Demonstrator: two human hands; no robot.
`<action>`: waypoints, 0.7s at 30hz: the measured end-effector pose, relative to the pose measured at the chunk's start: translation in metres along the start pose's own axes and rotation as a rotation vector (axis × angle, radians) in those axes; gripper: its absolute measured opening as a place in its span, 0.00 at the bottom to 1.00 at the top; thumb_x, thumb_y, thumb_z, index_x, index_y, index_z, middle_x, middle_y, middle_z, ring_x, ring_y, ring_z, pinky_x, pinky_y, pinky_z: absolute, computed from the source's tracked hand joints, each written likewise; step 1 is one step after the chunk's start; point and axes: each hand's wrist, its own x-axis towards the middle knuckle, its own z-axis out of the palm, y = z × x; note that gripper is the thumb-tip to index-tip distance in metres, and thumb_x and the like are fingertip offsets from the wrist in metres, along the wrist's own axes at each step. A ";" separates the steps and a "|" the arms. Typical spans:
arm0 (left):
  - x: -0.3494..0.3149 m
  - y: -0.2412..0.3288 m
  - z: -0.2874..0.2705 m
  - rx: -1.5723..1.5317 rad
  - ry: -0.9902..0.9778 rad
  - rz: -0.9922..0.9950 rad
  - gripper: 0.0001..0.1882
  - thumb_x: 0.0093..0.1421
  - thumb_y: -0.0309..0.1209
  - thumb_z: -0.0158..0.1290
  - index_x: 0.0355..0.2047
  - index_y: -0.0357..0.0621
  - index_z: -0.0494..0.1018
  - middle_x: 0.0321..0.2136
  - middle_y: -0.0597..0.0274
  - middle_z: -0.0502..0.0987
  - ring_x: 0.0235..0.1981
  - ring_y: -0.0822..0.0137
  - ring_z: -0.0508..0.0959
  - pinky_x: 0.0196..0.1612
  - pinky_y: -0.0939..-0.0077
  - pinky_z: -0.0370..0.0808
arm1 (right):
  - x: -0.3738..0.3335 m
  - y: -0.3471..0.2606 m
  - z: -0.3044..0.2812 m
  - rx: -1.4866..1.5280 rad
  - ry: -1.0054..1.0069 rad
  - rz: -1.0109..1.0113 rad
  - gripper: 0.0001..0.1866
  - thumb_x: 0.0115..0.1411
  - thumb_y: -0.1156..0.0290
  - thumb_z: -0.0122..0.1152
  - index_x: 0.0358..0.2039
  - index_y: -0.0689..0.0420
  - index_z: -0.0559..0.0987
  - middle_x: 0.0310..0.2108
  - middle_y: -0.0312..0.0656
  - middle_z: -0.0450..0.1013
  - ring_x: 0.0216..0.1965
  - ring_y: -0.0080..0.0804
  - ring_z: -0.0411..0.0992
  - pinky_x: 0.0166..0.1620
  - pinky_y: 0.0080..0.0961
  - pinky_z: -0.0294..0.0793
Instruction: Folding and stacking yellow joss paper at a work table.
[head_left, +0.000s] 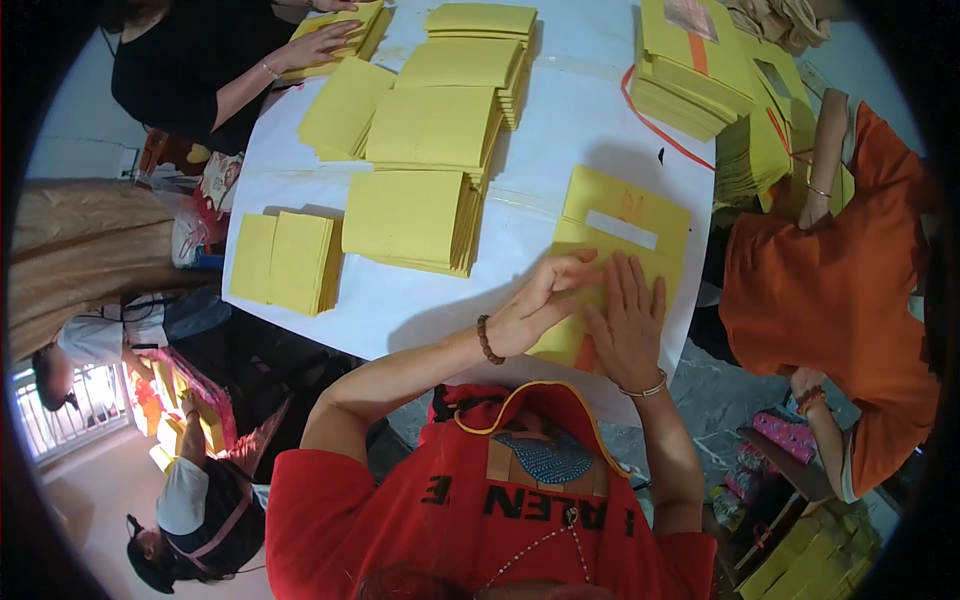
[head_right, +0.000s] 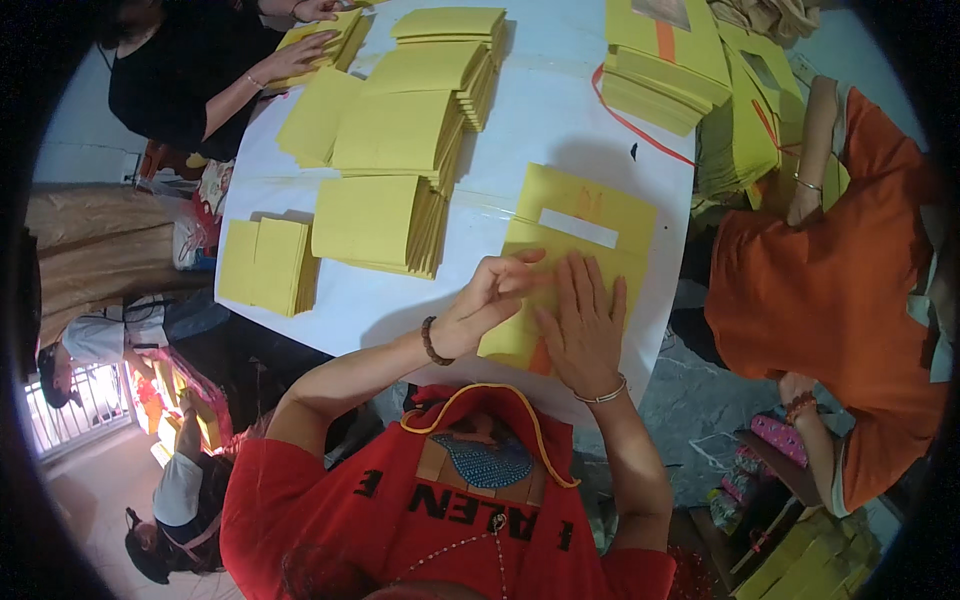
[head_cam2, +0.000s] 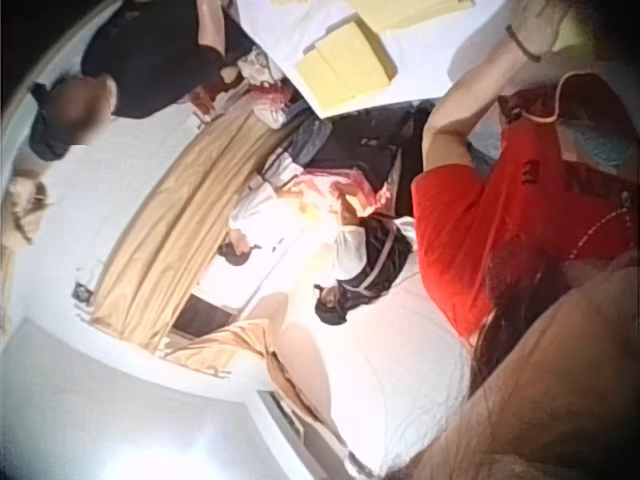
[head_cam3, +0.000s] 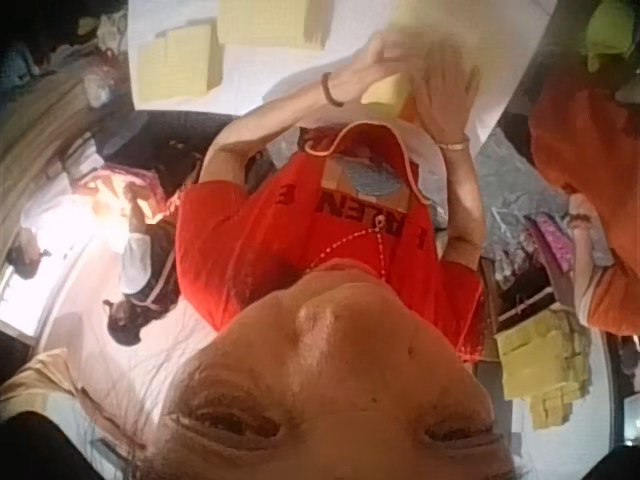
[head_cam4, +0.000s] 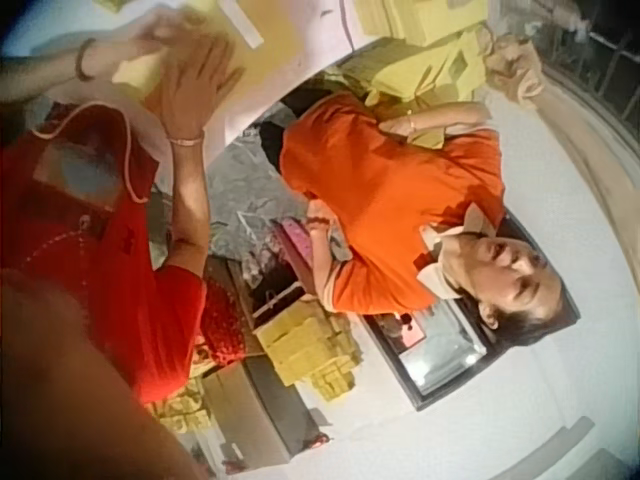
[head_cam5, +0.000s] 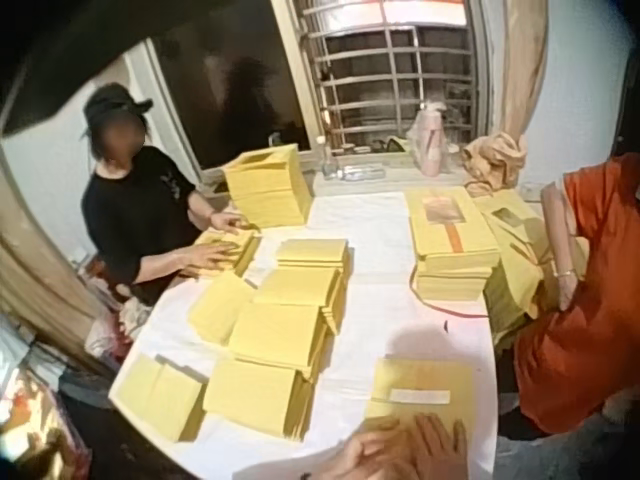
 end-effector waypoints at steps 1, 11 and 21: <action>0.001 -0.003 -0.008 0.301 -0.049 0.105 0.26 0.55 0.23 0.46 0.55 0.43 0.58 0.61 0.49 0.51 0.65 0.55 0.45 0.64 0.60 0.45 | 0.001 -0.002 0.000 0.001 -0.001 -0.008 0.31 0.60 0.55 0.44 0.60 0.58 0.56 0.62 0.47 0.51 0.64 0.42 0.46 0.62 0.50 0.34; 0.003 -0.011 -0.024 1.427 -0.057 0.244 0.30 0.56 0.43 0.51 0.59 0.58 0.59 0.63 0.53 0.45 0.64 0.46 0.41 0.61 0.48 0.44 | 0.003 -0.004 0.001 -0.116 0.007 -0.044 0.32 0.57 0.55 0.51 0.59 0.55 0.59 0.62 0.45 0.49 0.64 0.42 0.45 0.62 0.51 0.37; 0.002 -0.014 -0.026 1.498 -0.028 0.367 0.29 0.56 0.41 0.53 0.58 0.55 0.61 0.62 0.51 0.47 0.63 0.45 0.43 0.61 0.50 0.48 | 0.005 0.028 -0.012 0.302 -0.078 -0.093 0.37 0.56 0.55 0.54 0.61 0.59 0.54 0.63 0.53 0.45 0.65 0.48 0.42 0.62 0.47 0.36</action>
